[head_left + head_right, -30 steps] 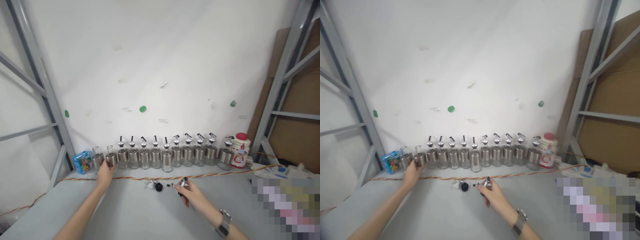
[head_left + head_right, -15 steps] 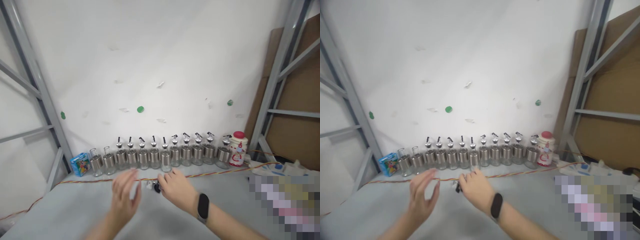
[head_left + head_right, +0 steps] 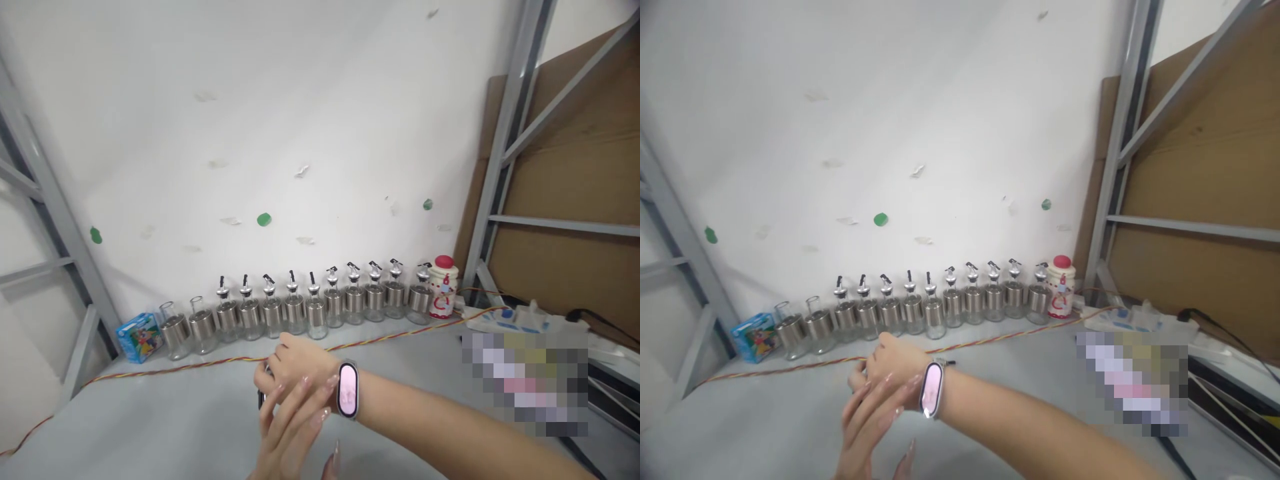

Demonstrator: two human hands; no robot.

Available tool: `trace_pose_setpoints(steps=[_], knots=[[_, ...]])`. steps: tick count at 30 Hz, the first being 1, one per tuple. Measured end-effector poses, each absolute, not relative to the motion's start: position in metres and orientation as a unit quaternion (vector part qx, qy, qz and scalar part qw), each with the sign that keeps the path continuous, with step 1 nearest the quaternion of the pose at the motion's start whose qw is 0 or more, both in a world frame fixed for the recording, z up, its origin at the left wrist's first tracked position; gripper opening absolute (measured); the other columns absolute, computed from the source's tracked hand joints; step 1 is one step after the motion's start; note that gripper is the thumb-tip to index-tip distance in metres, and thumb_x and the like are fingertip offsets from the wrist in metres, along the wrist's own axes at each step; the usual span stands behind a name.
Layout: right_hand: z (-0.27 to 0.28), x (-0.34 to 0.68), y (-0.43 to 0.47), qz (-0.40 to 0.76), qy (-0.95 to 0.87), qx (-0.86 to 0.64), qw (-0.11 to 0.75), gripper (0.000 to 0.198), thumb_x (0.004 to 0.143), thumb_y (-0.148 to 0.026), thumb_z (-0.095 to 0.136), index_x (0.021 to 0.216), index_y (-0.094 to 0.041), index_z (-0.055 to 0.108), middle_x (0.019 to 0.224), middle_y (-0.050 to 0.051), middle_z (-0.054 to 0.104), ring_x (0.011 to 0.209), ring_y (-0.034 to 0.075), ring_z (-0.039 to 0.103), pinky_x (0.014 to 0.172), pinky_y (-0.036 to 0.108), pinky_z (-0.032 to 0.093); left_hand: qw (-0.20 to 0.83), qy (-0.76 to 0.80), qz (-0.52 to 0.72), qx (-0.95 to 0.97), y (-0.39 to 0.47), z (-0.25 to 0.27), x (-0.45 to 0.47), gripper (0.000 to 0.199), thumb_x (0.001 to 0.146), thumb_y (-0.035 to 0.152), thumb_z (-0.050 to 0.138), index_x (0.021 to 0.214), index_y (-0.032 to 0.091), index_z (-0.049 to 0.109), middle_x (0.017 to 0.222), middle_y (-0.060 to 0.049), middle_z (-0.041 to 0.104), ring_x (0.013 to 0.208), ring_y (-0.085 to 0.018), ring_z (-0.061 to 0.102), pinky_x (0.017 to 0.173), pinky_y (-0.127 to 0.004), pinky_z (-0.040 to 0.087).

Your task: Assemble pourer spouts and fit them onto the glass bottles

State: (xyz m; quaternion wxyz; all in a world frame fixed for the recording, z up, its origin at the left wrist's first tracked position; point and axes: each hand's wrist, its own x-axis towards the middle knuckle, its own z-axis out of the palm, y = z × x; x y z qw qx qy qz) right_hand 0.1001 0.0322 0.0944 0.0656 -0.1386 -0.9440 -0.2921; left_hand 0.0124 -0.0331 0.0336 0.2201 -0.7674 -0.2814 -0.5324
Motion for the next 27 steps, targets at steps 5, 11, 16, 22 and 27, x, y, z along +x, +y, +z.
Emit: trace_pose_setpoints(steps=[5, 11, 16, 22, 27], knots=[[0.094, 0.096, 0.030, -0.291, -0.943, -0.151, 0.052, 0.018, 0.081, -0.022, 0.045, 0.096, -0.011, 0.048, 0.064, 0.002, 0.063, 0.054, 0.015, 0.054, 0.056, 0.028, 0.030, 0.224, -0.253, -0.527, -0.780, -0.030, 0.033, 0.021, 0.031, 0.070, 0.014, 0.048, 0.101, 0.019, 0.050, 0.091, -0.006, 0.070, 0.107, -0.018, 0.053, 0.092, -0.032, 0.034], [0.093, 0.097, 0.028, -0.301, -0.943, -0.134, 0.055, 0.017, 0.079, -0.013, 0.046, 0.095, -0.008, 0.049, 0.065, 0.005, 0.064, 0.055, 0.017, 0.058, 0.052, 0.028, 0.029, 0.192, -0.222, -0.511, -0.808, -0.036, 0.034, 0.030, 0.019, 0.078, 0.028, 0.046, 0.096, 0.023, 0.052, 0.089, -0.003, 0.071, 0.105, -0.015, 0.054, 0.096, -0.028, 0.031], [0.095, 0.095, 0.027, -0.280, -0.949, -0.142, 0.038, 0.017, 0.080, -0.017, 0.046, 0.095, -0.009, 0.049, 0.069, 0.006, 0.066, 0.059, 0.017, 0.059, 0.054, 0.029, 0.031, 0.177, -0.245, -0.490, -0.818, -0.041, 0.034, 0.020, 0.026, 0.077, 0.023, 0.048, 0.103, 0.024, 0.047, 0.096, -0.005, 0.069, 0.106, -0.016, 0.054, 0.094, -0.031, 0.033], [0.094, 0.093, 0.031, -0.271, -0.951, -0.145, 0.023, 0.018, 0.080, -0.020, 0.047, 0.095, -0.010, 0.049, 0.066, 0.004, 0.064, 0.060, 0.017, 0.059, 0.054, 0.028, 0.032, 0.179, -0.275, -0.482, -0.812, -0.038, 0.035, 0.014, 0.030, 0.072, 0.022, 0.047, 0.102, 0.021, 0.048, 0.099, -0.008, 0.068, 0.108, -0.019, 0.053, 0.090, -0.032, 0.036], [0.088, 0.094, 0.032, -0.294, -0.945, -0.127, 0.065, 0.016, 0.078, -0.015, 0.046, 0.092, -0.009, 0.049, 0.065, 0.006, 0.065, 0.055, 0.017, 0.059, 0.052, 0.028, 0.031, 0.167, -0.244, -0.472, -0.831, -0.042, 0.039, 0.023, 0.026, 0.075, 0.024, 0.046, 0.101, 0.021, 0.048, 0.096, -0.008, 0.069, 0.109, -0.018, 0.051, 0.092, -0.033, 0.034]])
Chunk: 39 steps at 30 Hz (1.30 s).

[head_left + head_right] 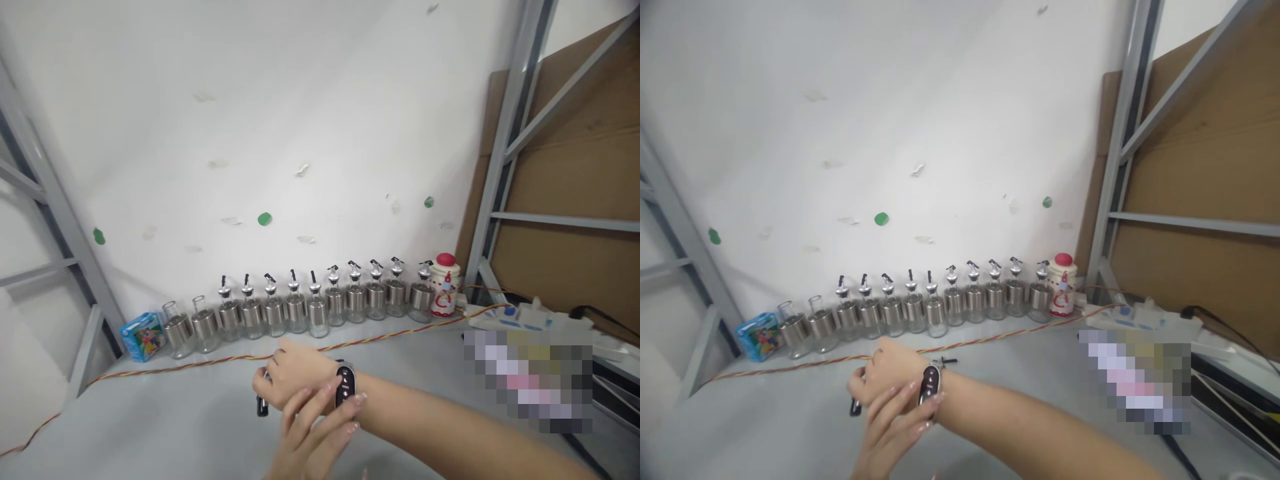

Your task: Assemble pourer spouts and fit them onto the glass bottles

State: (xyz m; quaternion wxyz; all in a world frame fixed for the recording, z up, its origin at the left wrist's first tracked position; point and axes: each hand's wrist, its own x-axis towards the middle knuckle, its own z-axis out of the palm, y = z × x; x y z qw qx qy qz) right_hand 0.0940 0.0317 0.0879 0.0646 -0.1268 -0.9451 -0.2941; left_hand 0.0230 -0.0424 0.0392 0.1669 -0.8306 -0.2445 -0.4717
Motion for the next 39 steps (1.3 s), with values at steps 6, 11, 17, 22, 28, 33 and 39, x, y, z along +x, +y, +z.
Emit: trace_pose_setpoints(steps=[6, 11, 17, 22, 28, 33, 39], knots=[[0.092, 0.095, 0.028, -0.292, -0.945, -0.137, 0.063, 0.017, 0.079, -0.016, 0.046, 0.095, -0.010, 0.049, 0.066, 0.005, 0.065, 0.057, 0.017, 0.059, 0.055, 0.029, 0.034, 0.152, -0.240, -0.484, -0.828, -0.041, 0.036, 0.018, 0.034, 0.072, 0.026, 0.051, 0.106, 0.024, 0.045, 0.096, -0.006, 0.069, 0.106, -0.019, 0.054, 0.092, -0.034, 0.035], [0.096, 0.092, 0.029, -0.280, -0.947, -0.155, 0.029, 0.017, 0.081, -0.022, 0.047, 0.095, -0.013, 0.051, 0.062, 0.002, 0.065, 0.053, 0.016, 0.057, 0.055, 0.030, 0.037, 0.164, -0.266, -0.512, -0.800, -0.034, 0.033, 0.014, 0.042, 0.067, 0.021, 0.050, 0.109, 0.020, 0.043, 0.098, -0.010, 0.068, 0.115, -0.022, 0.045, 0.093, -0.038, 0.034], [0.098, 0.092, 0.028, -0.273, -0.949, -0.152, 0.030, 0.019, 0.079, -0.024, 0.050, 0.095, -0.013, 0.052, 0.062, 0.003, 0.065, 0.053, 0.016, 0.057, 0.056, 0.031, 0.038, 0.163, -0.249, -0.523, -0.799, -0.034, 0.037, 0.018, 0.044, 0.066, 0.020, 0.049, 0.110, 0.019, 0.043, 0.101, -0.009, 0.067, 0.118, -0.021, 0.043, 0.092, -0.037, 0.034], [0.099, 0.093, 0.029, -0.269, -0.951, -0.153, 0.024, 0.020, 0.077, -0.021, 0.052, 0.096, -0.013, 0.052, 0.061, 0.002, 0.064, 0.051, 0.017, 0.055, 0.055, 0.032, 0.038, 0.152, -0.255, -0.521, -0.800, -0.036, 0.039, 0.021, 0.044, 0.067, 0.022, 0.048, 0.111, 0.019, 0.044, 0.101, -0.009, 0.066, 0.118, -0.020, 0.042, 0.092, -0.036, 0.035], [0.099, 0.092, 0.029, -0.265, -0.950, -0.167, 0.022, 0.019, 0.074, -0.022, 0.056, 0.092, -0.016, 0.054, 0.063, 0.004, 0.066, 0.052, 0.018, 0.056, 0.056, 0.032, 0.038, 0.157, -0.257, -0.524, -0.796, -0.033, 0.038, 0.022, 0.045, 0.066, 0.020, 0.049, 0.111, 0.020, 0.044, 0.103, -0.009, 0.065, 0.117, -0.021, 0.043, 0.092, -0.036, 0.034], [0.098, 0.091, 0.032, -0.273, -0.949, -0.156, 0.015, 0.020, 0.073, -0.024, 0.058, 0.091, -0.016, 0.055, 0.059, 0.002, 0.064, 0.049, 0.016, 0.055, 0.055, 0.031, 0.038, 0.154, -0.253, -0.529, -0.795, -0.032, 0.039, 0.021, 0.047, 0.066, 0.023, 0.050, 0.112, 0.019, 0.043, 0.103, -0.010, 0.065, 0.116, -0.022, 0.044, 0.092, -0.037, 0.034], [0.096, 0.092, 0.032, -0.275, -0.947, -0.160, 0.034, 0.021, 0.074, -0.024, 0.055, 0.094, -0.014, 0.055, 0.059, 0.003, 0.065, 0.049, 0.016, 0.054, 0.053, 0.031, 0.038, 0.137, -0.247, -0.530, -0.800, -0.033, 0.038, 0.025, 0.045, 0.069, 0.020, 0.047, 0.114, 0.019, 0.039, 0.103, -0.009, 0.065, 0.116, -0.022, 0.044, 0.091, -0.039, 0.034]])
